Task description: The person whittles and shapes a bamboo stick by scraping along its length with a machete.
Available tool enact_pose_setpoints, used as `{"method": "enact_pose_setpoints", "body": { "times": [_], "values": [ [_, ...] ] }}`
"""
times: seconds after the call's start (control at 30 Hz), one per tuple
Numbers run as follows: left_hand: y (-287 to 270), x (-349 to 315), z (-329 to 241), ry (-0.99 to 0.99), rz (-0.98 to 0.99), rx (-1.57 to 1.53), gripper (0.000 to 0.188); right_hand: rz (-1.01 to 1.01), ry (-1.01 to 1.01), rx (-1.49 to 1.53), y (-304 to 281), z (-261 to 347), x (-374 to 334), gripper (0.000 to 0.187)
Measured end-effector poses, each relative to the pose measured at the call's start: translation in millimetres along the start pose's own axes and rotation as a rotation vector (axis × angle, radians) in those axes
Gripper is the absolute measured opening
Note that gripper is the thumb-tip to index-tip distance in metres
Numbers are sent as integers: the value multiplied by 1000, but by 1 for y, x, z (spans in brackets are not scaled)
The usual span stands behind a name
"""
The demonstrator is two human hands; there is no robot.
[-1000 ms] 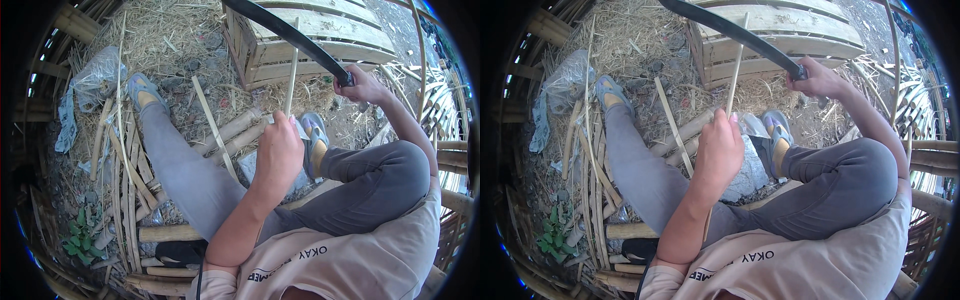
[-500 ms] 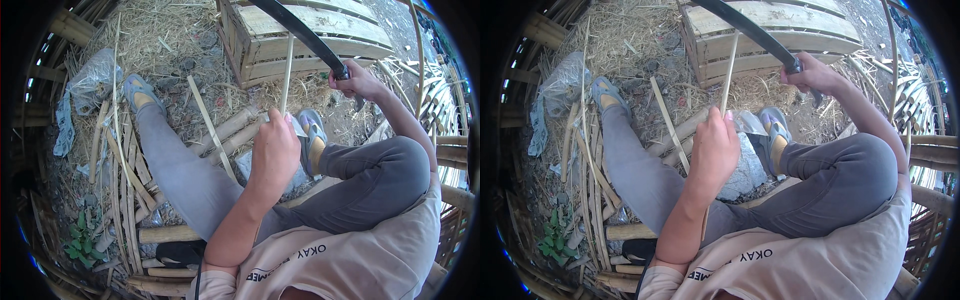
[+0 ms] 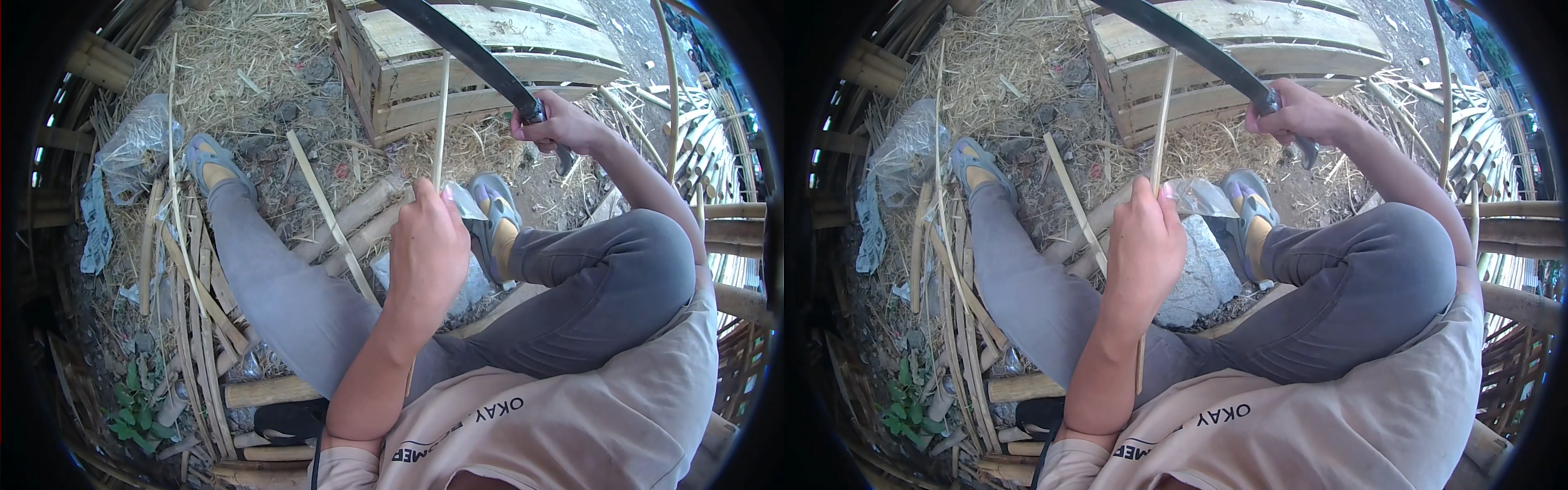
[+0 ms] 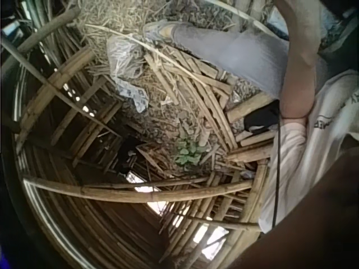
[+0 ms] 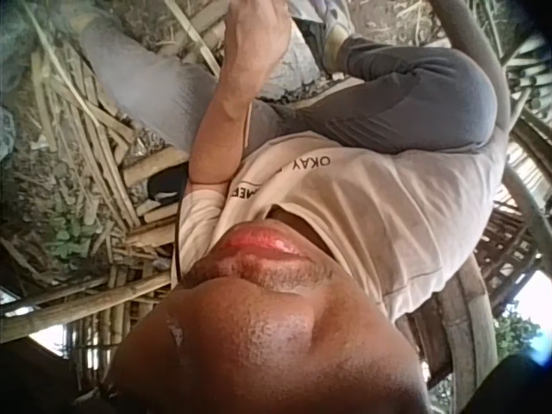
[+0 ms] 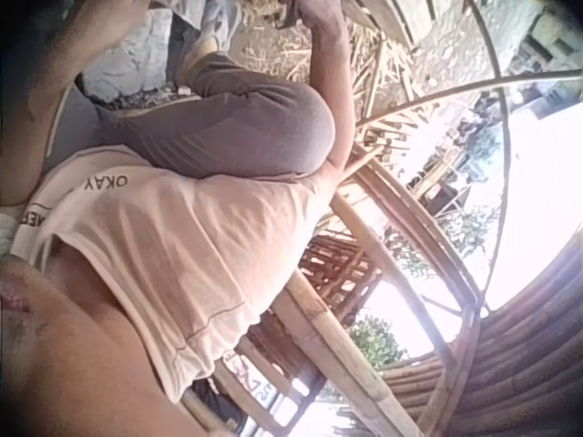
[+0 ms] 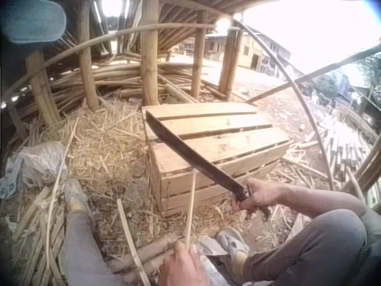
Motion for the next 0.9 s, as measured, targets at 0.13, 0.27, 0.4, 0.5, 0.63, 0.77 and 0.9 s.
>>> {"method": "enact_pose_setpoints", "body": {
  "times": [0.13,0.27,0.4,0.5,0.63,0.77,0.9],
  "values": [
    [1,0,1,16,-61,-70,26,-23,2,-5,0,-3,2,13],
    [2,0,2,17,-63,-60,27,35,1,61,3,-5,5,11],
    [2,-1,1,4,-54,-45,28,89,23,89,5,-7,5,12],
    [3,-1,0,31,-65,-73,27,92,11,90,3,-10,5,11],
    [4,-2,0,14,-47,-58,27,118,10,120,5,-14,9,10],
    [4,-3,0,16,-55,-33,27,138,12,171,10,-14,7,10],
    [6,-3,1,21,-60,-12,27,165,10,183,10,-16,7,12]
  ]
}}
Point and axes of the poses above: each hand's wrist, its own x-axis towards the middle knuckle, its own y-axis out of the palm, z = x × y, the point moved 6 cm from there along x, towards the middle knuckle, and after that the axes turned 1 degree about y, right-handed, at the moved point
